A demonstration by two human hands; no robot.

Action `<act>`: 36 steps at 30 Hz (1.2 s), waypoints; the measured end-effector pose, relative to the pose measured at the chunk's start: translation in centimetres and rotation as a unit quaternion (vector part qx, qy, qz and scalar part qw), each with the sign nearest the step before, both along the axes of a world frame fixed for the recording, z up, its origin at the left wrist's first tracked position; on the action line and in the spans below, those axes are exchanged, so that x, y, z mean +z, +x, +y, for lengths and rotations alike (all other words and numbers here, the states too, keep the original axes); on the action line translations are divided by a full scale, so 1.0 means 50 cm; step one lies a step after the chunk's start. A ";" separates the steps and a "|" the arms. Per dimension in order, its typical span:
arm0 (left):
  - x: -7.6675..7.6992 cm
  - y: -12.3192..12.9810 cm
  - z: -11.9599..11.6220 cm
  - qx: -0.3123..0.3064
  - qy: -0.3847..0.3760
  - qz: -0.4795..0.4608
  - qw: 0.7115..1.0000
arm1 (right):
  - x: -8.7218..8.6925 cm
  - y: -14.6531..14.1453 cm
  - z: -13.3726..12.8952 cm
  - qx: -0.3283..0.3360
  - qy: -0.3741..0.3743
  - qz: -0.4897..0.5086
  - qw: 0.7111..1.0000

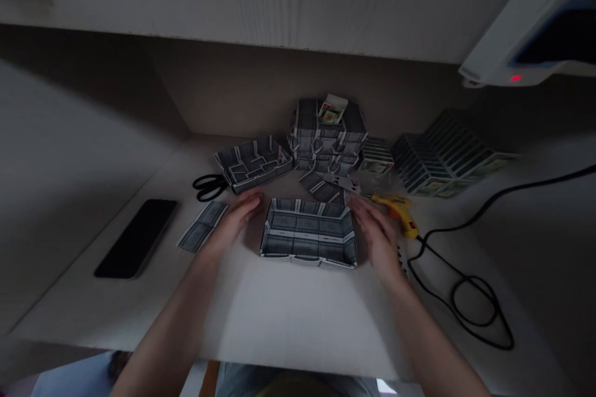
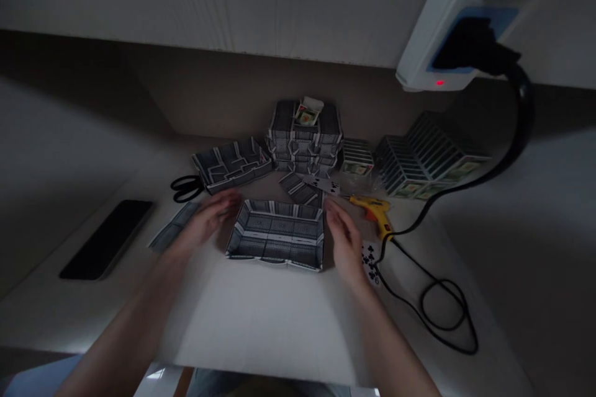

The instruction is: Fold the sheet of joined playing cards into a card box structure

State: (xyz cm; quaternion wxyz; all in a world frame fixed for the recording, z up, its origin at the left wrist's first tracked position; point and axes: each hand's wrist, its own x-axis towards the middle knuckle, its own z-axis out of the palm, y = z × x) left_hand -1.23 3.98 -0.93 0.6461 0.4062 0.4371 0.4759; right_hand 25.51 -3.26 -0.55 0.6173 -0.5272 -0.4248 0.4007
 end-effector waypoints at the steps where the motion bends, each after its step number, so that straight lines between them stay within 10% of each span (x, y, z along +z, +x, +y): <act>1: -0.004 0.008 -0.002 0.009 0.020 0.002 1.000 | -0.004 -0.003 0.002 0.009 -0.010 -0.001 1.000; 12: -0.018 0.067 -0.050 -0.049 0.071 0.052 0.995 | -0.027 -0.043 0.023 0.116 -0.068 0.131 0.982; 36: -0.013 0.068 -0.032 -0.050 0.058 0.136 0.988 | -0.051 -0.019 0.032 0.154 -0.085 0.008 0.984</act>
